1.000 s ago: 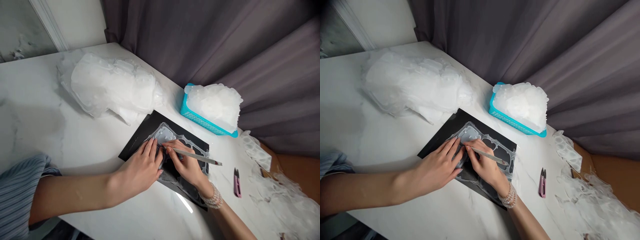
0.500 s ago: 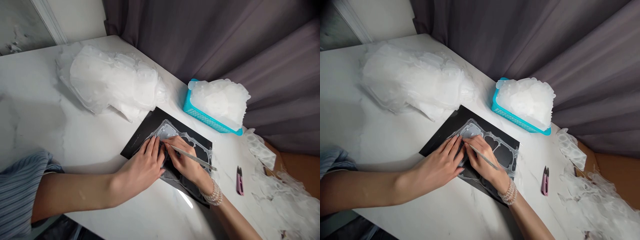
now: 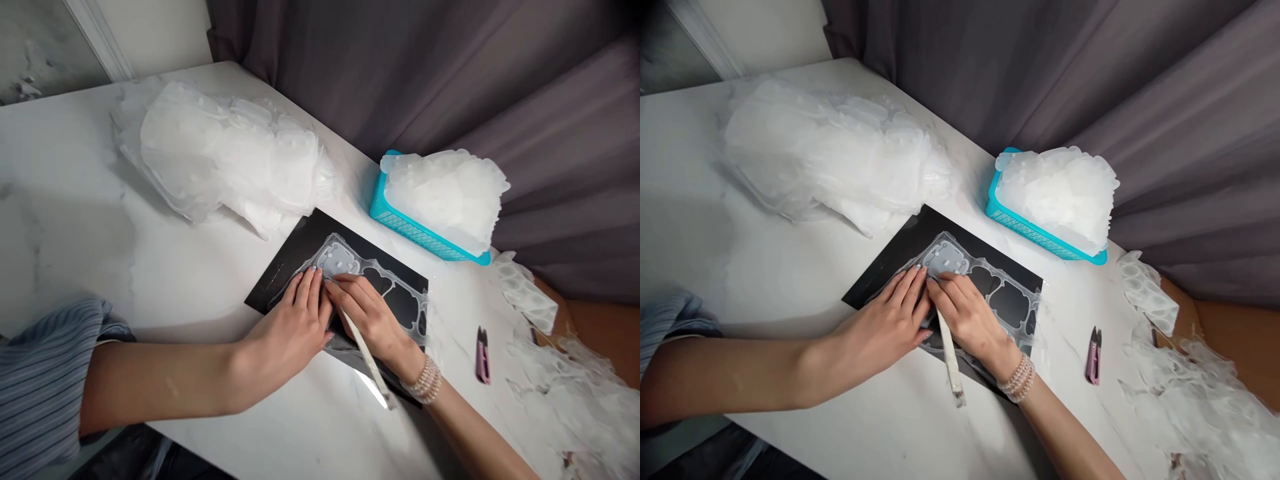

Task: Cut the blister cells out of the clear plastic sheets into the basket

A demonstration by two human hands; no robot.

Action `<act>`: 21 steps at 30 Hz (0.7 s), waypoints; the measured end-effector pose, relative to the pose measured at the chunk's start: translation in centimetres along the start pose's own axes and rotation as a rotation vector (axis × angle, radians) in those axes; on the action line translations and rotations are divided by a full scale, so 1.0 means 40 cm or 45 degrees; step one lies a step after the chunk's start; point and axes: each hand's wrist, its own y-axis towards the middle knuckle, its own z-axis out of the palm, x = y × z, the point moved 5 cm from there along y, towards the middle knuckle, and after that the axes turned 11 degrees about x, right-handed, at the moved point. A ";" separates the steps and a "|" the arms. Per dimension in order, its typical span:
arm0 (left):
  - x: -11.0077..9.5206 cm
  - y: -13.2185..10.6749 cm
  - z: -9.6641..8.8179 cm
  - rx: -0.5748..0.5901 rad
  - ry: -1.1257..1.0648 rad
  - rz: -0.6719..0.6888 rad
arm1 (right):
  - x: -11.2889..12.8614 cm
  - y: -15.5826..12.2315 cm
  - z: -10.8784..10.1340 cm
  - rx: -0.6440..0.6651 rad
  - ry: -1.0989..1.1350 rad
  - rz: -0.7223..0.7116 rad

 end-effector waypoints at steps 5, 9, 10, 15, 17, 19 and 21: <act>-0.001 -0.005 0.007 -0.030 -0.033 -0.015 | -0.001 0.018 -0.002 0.026 -0.110 0.080; -0.002 -0.006 0.018 -0.020 -0.042 -0.032 | 0.006 0.024 -0.004 0.077 -0.191 0.125; -0.002 -0.006 0.019 -0.018 -0.045 -0.031 | 0.009 0.027 -0.004 0.095 -0.206 0.126; -0.005 -0.006 0.028 -0.022 -0.050 0.006 | 0.032 0.053 -0.002 0.119 -0.149 0.060; -0.003 -0.005 0.033 -0.046 -0.090 -0.013 | 0.018 0.061 -0.009 0.080 0.026 0.061; 0.000 -0.005 0.037 -0.072 -0.143 -0.038 | -0.042 0.045 -0.040 -0.055 0.304 0.200; 0.000 -0.004 0.037 -0.083 -0.168 -0.040 | -0.147 -0.018 -0.097 -0.300 0.582 0.491</act>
